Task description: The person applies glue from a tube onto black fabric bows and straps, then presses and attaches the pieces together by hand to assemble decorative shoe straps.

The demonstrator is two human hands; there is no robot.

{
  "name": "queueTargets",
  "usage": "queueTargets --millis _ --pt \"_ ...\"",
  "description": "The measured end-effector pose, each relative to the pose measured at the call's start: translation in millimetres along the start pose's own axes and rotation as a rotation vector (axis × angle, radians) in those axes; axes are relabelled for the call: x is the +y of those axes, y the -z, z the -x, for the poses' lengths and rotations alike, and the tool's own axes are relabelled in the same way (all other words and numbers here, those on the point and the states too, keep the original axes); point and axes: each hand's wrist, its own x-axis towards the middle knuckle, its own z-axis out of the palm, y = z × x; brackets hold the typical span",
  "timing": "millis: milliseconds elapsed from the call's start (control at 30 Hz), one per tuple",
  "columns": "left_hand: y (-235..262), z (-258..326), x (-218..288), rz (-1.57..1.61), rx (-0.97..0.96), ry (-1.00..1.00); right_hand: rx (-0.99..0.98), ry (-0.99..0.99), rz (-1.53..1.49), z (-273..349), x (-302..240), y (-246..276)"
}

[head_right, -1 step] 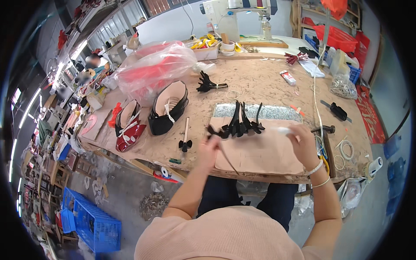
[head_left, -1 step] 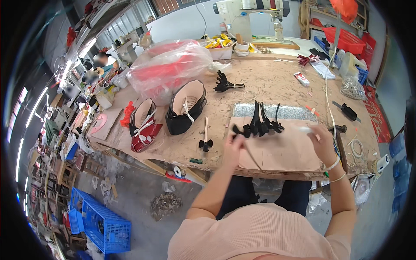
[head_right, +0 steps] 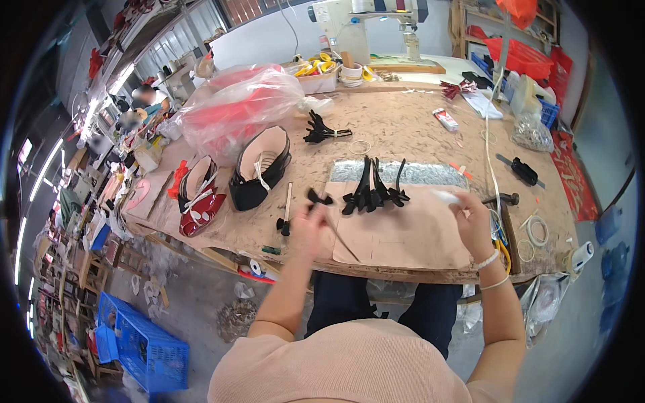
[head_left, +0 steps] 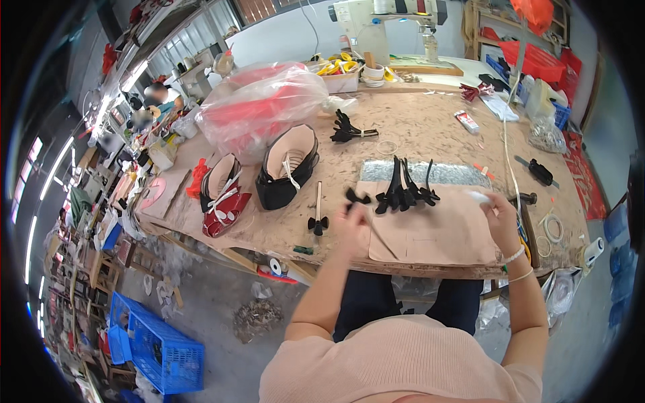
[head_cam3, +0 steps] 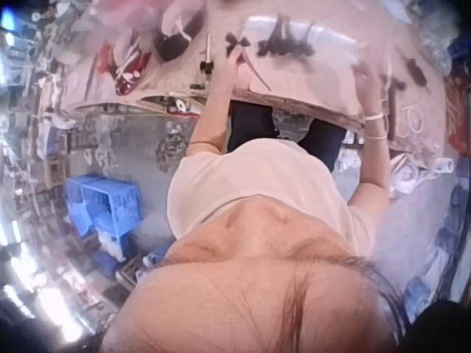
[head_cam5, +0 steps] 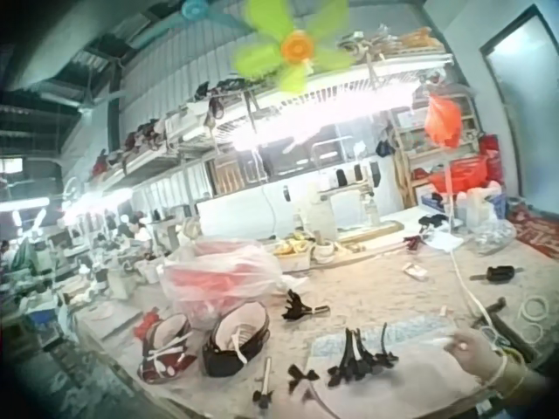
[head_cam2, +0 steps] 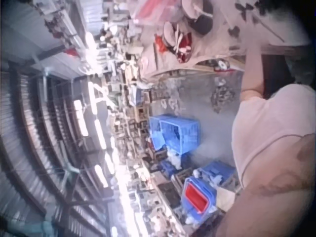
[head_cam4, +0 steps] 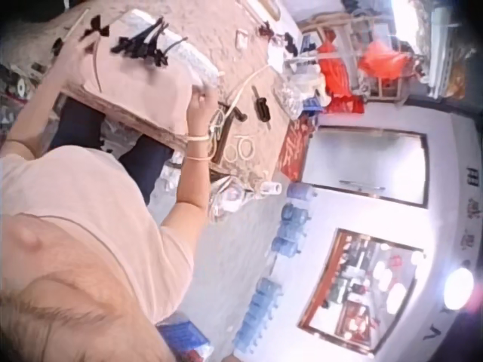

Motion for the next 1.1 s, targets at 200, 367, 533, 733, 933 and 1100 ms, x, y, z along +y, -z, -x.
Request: queueTargets --millis 200,367,533,733,933,1100 --pt "75.4 -71.6 44.1 -0.693 -0.112 0.039 0.104 -0.751 -0.365 25.5 45.2 -30.6" --pt "68.1 -77.5 18.2 -1.531 0.204 -0.663 0.05 -0.778 -0.301 21.9 53.9 -51.2" --pt "-22.5 -62.9 4.3 -1.007 -0.575 -0.627 0.111 -0.506 0.096 33.0 68.6 -52.1" --pt "-27.2 -64.7 -15.5 -1.16 -0.529 -0.427 0.011 -0.636 -0.06 27.9 47.6 -46.8" --pt "-14.5 -50.4 40.0 -0.992 -0.208 -0.687 0.39 -0.196 0.311 19.9 -16.3 -14.3" --pt "-54.7 8.1 100.9 -0.466 -0.671 -0.021 0.072 -0.124 -0.475 -15.4 -102.7 -22.4"
